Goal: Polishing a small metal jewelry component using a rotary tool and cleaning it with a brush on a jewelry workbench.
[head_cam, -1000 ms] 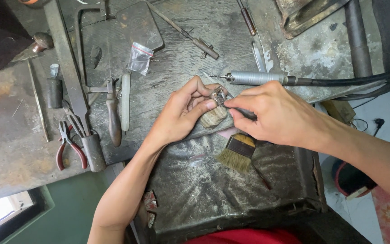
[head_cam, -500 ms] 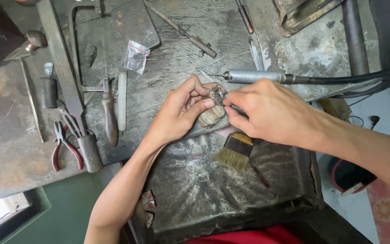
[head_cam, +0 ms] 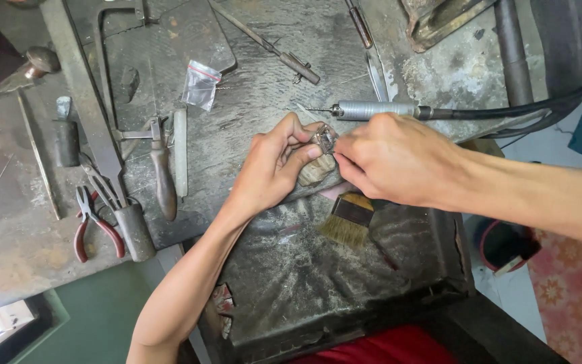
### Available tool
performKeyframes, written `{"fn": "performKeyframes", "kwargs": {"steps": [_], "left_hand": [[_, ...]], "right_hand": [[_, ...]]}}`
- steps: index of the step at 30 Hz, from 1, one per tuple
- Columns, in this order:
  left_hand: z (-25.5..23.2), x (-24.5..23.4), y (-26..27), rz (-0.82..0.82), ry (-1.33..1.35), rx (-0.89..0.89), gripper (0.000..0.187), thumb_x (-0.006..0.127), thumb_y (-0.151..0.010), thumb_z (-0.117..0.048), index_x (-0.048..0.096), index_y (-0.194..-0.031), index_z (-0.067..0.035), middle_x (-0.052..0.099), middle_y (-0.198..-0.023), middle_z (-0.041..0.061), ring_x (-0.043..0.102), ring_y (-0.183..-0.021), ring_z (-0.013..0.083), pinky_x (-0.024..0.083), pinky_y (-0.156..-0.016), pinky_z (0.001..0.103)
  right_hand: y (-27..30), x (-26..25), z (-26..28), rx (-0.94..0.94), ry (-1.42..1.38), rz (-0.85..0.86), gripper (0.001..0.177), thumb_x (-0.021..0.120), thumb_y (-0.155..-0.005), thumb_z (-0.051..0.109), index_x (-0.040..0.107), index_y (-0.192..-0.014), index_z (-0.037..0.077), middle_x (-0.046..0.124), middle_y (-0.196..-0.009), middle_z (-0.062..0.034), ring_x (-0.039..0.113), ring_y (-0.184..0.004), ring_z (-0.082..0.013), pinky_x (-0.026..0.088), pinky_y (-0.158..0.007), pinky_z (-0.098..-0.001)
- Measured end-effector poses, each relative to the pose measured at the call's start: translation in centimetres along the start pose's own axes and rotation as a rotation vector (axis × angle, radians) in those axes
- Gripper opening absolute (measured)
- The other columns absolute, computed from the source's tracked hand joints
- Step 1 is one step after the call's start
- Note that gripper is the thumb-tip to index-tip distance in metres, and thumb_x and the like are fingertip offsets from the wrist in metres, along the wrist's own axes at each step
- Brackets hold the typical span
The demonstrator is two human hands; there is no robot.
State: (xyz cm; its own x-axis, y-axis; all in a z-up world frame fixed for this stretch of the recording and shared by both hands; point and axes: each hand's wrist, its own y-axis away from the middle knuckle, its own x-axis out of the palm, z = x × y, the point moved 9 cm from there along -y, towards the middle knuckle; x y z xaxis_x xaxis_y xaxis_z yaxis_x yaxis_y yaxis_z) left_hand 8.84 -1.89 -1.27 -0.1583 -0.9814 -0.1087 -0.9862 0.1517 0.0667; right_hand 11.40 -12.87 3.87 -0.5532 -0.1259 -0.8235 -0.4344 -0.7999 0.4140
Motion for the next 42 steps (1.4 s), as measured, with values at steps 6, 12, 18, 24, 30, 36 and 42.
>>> {"fn": "performKeyframes", "kwargs": {"steps": [6,12,18,24,30,36,42], "left_hand": [[-0.2,0.2,-0.1,0.004,-0.001,0.042,0.016,0.063,-0.099,-0.013,0.048,-0.096,-0.008,0.075,-0.116,0.021,0.065,-0.132,0.0291,0.054,-0.095,0.033],[0.6,0.2,-0.1,0.003,0.002,0.032,0.017,0.063,-0.099,-0.012,0.047,-0.096,-0.008,0.070,-0.099,0.008,0.066,-0.134,0.0285,0.053,-0.091,0.030],[0.7,0.3,-0.1,0.004,0.016,0.042,0.016,0.064,-0.099,-0.011,0.048,-0.096,-0.009,0.070,-0.096,0.008,0.066,-0.134,0.0288,0.052,-0.091,0.030],[0.4,0.2,-0.2,0.001,-0.002,0.042,0.016,0.064,-0.099,-0.012,0.048,-0.095,-0.009,0.072,-0.097,0.008,0.067,-0.133,0.0287,0.053,-0.090,0.032],[0.1,0.0,-0.1,-0.002,0.007,0.068,0.016,0.064,-0.099,-0.012,0.049,-0.095,-0.008,0.071,-0.094,0.009,0.068,-0.131,0.0274,0.053,-0.090,0.028],[-0.6,-0.2,-0.2,0.085,0.038,0.148,0.017,0.066,-0.101,-0.008,0.054,-0.108,0.001,0.072,-0.119,0.029,0.073,-0.109,0.0353,0.057,-0.091,0.043],[-0.3,0.1,-0.2,0.110,0.093,0.007,0.015,0.059,-0.102,-0.012,0.045,-0.099,-0.012,0.071,-0.124,0.023,0.059,-0.137,0.0223,0.048,-0.095,0.027]], "right_hand": [[-0.1,0.4,0.3,0.022,0.139,0.113,0.036,0.055,-0.108,0.015,0.067,-0.075,0.005,0.064,-0.056,-0.0017,0.070,-0.047,-0.0215,0.068,-0.058,-0.0392],[0.0,0.0,0.5,0.032,0.108,0.059,0.036,0.057,-0.106,0.012,0.068,-0.072,0.006,0.066,-0.056,-0.0047,0.070,-0.047,-0.0216,0.066,-0.056,-0.0381],[0.0,0.6,0.7,0.017,0.239,0.124,0.039,0.050,-0.108,0.008,0.059,-0.070,0.005,0.054,-0.049,0.0022,0.062,-0.039,-0.0185,0.065,-0.045,-0.0379],[0.1,0.7,0.8,-0.030,0.348,0.067,0.040,0.052,-0.107,0.010,0.059,-0.068,0.010,0.054,-0.047,0.0021,0.059,-0.039,-0.0143,0.059,-0.044,-0.0343],[-0.1,-0.4,0.4,-0.032,0.015,-0.006,0.037,0.056,-0.108,0.008,0.068,-0.073,0.005,0.063,-0.052,-0.0032,0.064,-0.038,-0.0187,0.063,-0.042,-0.0316],[0.2,-1.9,-0.5,-0.084,-0.028,-0.125,0.029,0.063,-0.093,0.028,0.068,-0.073,0.008,0.071,-0.066,-0.0123,0.072,-0.064,-0.0391,0.056,-0.051,-0.0475],[-1.9,-8.2,-2.4,-0.200,0.208,-0.596,0.030,0.064,-0.110,0.010,0.072,-0.129,-0.011,0.062,-0.109,-0.0191,0.066,-0.072,-0.0355,0.057,-0.064,-0.0481]]}}
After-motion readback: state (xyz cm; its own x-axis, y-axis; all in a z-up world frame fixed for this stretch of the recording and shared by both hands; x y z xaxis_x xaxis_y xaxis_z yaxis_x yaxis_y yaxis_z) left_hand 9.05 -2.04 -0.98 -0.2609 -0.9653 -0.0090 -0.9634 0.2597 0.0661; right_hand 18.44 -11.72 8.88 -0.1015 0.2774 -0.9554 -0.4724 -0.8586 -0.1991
